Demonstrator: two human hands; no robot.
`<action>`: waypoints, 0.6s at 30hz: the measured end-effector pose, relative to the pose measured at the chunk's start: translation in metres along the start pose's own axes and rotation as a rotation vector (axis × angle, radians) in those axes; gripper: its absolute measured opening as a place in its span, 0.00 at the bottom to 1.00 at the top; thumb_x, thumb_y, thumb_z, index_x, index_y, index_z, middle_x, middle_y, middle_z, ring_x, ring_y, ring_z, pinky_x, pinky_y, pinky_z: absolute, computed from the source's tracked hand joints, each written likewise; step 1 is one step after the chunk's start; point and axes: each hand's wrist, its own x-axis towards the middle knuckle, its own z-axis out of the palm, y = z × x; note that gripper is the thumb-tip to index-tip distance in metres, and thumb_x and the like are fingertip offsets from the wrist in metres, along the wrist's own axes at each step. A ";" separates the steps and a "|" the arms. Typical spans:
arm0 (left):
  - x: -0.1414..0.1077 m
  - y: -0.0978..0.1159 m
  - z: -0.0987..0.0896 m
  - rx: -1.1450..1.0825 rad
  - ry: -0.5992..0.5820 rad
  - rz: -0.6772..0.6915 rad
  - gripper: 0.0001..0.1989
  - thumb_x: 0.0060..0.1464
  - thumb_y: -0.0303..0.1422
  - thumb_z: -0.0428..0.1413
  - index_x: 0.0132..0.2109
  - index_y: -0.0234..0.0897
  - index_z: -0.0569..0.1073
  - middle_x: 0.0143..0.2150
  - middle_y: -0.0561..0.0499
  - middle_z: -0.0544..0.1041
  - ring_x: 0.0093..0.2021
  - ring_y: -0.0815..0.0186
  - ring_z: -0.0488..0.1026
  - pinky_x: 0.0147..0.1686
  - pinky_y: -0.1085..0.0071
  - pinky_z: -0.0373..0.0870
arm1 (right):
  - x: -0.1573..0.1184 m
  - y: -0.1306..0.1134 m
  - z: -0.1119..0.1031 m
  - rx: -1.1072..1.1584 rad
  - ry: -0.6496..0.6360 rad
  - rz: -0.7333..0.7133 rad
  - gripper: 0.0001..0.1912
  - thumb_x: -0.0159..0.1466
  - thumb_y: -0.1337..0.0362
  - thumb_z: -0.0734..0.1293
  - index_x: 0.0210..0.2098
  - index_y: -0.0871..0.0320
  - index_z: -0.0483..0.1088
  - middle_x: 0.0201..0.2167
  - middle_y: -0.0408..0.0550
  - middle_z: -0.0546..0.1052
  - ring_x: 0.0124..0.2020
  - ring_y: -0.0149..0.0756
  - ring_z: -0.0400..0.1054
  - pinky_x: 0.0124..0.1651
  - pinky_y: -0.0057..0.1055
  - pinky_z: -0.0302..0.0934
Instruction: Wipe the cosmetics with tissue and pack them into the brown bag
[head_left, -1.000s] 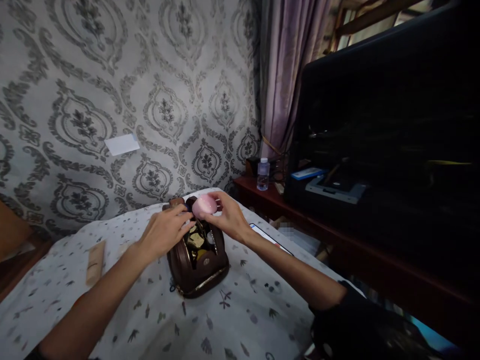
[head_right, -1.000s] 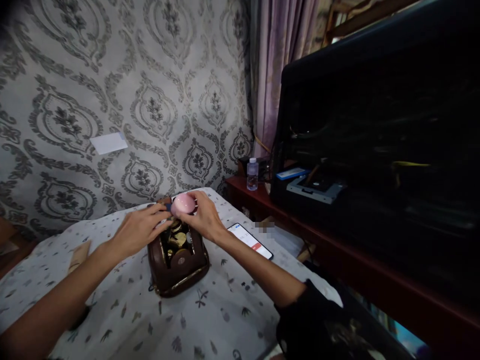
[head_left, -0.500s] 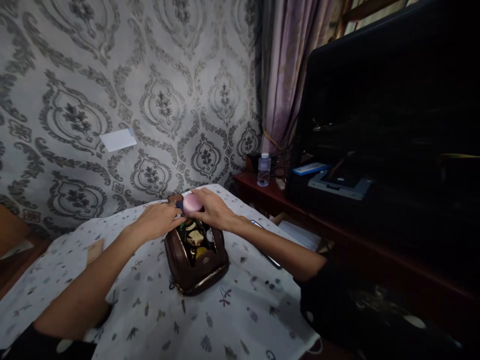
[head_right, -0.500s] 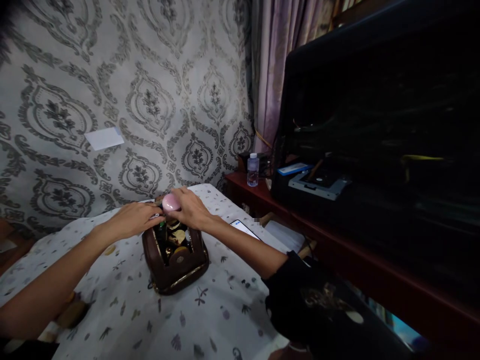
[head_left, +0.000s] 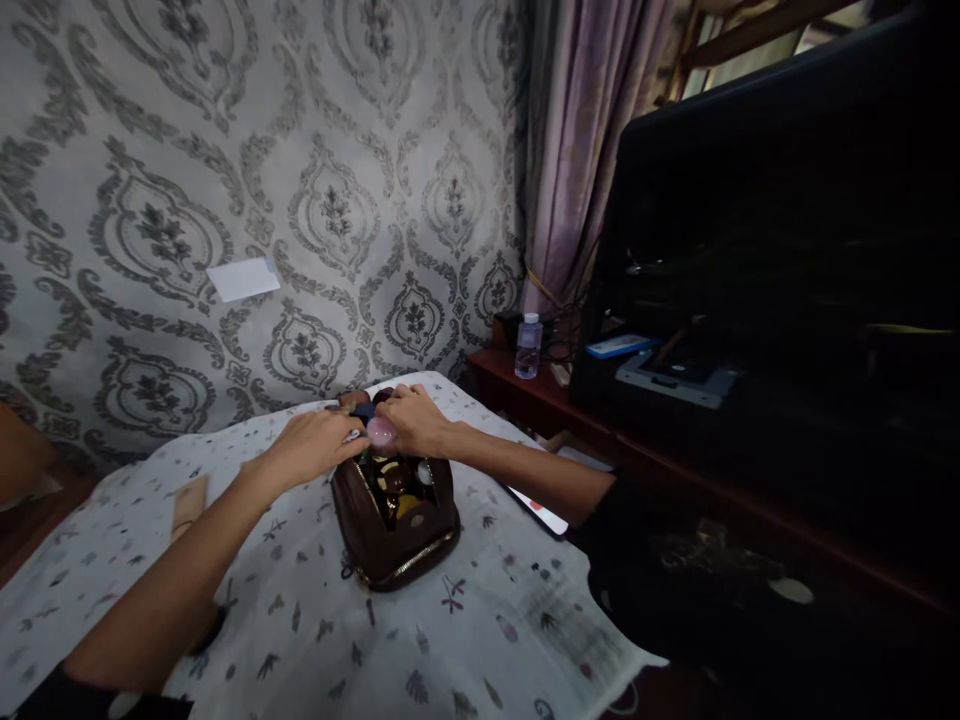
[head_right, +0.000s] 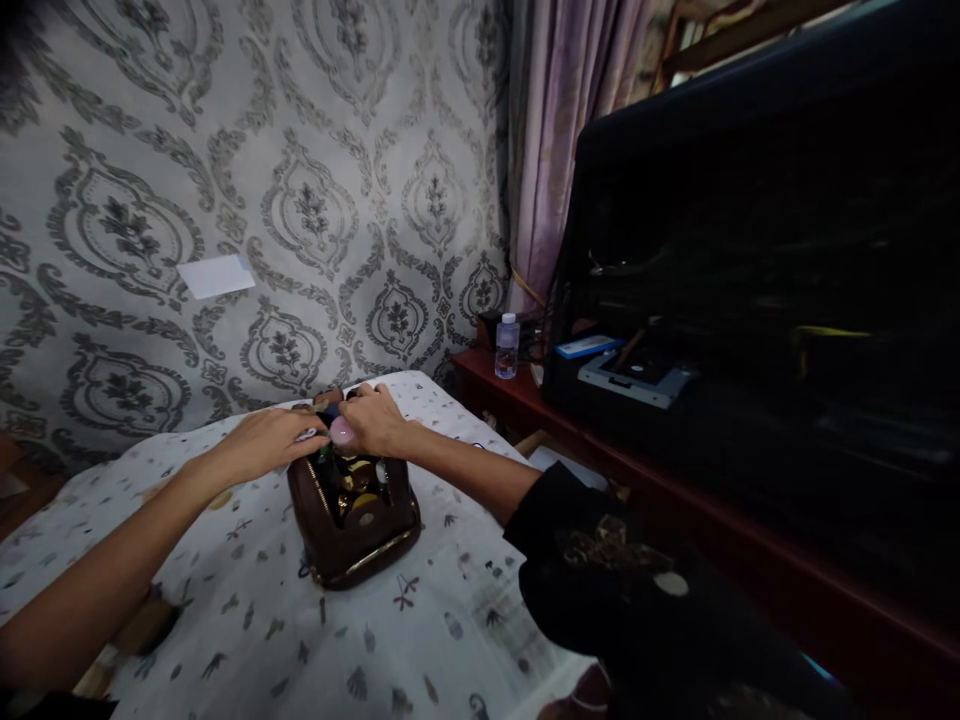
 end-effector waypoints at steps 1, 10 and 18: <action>-0.001 0.000 0.000 0.012 -0.002 -0.003 0.17 0.61 0.45 0.48 0.45 0.46 0.78 0.44 0.49 0.81 0.44 0.58 0.77 0.43 0.68 0.68 | 0.001 -0.001 0.002 -0.005 -0.015 -0.003 0.21 0.59 0.50 0.69 0.44 0.60 0.72 0.44 0.53 0.78 0.53 0.50 0.62 0.51 0.41 0.54; -0.003 0.005 -0.007 0.090 -0.058 -0.010 0.17 0.62 0.44 0.46 0.44 0.43 0.78 0.44 0.47 0.81 0.44 0.54 0.77 0.36 0.67 0.67 | 0.016 -0.009 0.018 -0.094 -0.074 -0.001 0.18 0.64 0.60 0.63 0.51 0.61 0.67 0.47 0.55 0.77 0.53 0.48 0.63 0.49 0.40 0.54; -0.004 0.006 -0.008 0.075 -0.076 -0.033 0.18 0.62 0.45 0.46 0.45 0.44 0.77 0.45 0.47 0.81 0.45 0.53 0.77 0.36 0.67 0.66 | 0.015 -0.009 0.014 -0.122 -0.134 0.020 0.11 0.64 0.63 0.64 0.43 0.61 0.74 0.45 0.58 0.78 0.53 0.48 0.65 0.51 0.42 0.54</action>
